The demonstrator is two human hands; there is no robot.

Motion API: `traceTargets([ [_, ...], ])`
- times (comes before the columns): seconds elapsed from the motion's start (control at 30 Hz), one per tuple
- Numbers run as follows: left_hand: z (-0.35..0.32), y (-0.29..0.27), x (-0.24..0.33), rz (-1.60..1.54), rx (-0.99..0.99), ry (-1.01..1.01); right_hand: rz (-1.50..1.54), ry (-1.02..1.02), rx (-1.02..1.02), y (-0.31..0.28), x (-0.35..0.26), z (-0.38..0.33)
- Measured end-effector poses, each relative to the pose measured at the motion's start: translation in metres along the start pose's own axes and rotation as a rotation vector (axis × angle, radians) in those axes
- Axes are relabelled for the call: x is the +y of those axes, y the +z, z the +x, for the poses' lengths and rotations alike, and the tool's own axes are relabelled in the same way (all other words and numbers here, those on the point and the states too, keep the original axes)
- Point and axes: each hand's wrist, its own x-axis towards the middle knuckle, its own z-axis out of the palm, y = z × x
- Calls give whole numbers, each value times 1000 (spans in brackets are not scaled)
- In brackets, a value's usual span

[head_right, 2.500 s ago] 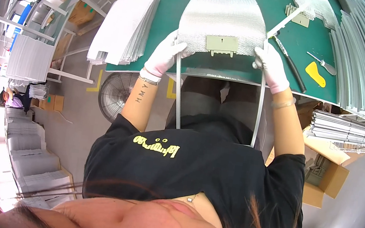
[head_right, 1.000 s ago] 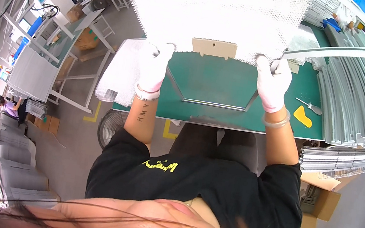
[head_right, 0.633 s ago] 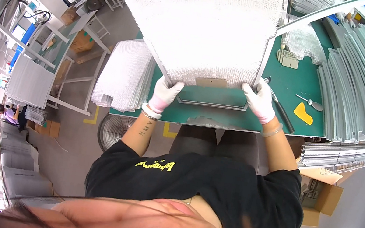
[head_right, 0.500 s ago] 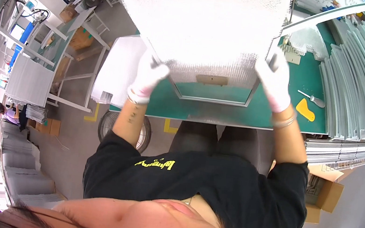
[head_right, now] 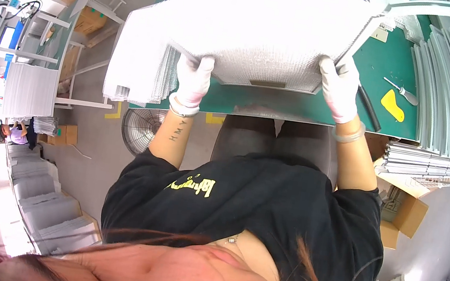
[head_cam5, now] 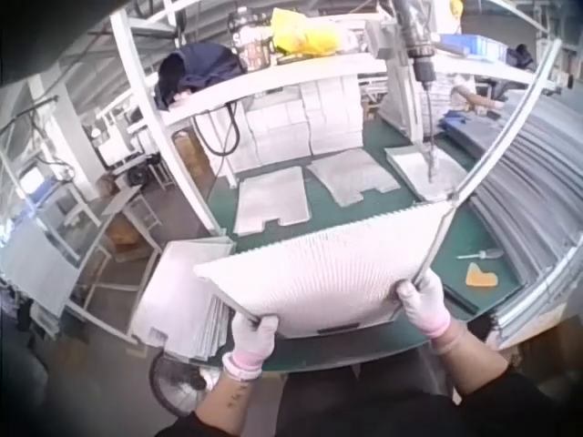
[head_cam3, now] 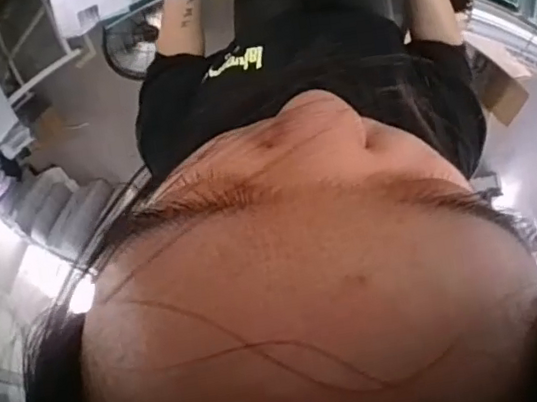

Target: Assembling metal mesh filters using a rubber mallet and an electric screwdriver.

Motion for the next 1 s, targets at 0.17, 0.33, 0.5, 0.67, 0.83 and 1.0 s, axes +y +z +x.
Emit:
traceTargets([
  [0.17, -4, -17, 4, -65, -140, -217, 11, 127, -60, -19, 8, -7],
  [0.33, 35, -29, 73, 302, -139, 171, -279, -294, -7, -21, -73, 48],
  [0.5, 38, -13, 69, 151, 211, 359, -208, -408, -53, -21, -92, 46],
  [0.67, 33, -8, 70, -356, -629, 558, 61, -467, -253, -26, -104, -8],
  [0.83, -14, -27, 28, 225, -1036, 102, 222, -834, -803, -71, -66, -32],
  [1.0, -21, -45, -20, 617, -1026, 56, 358, -816, -973, -39, -91, -24],
])
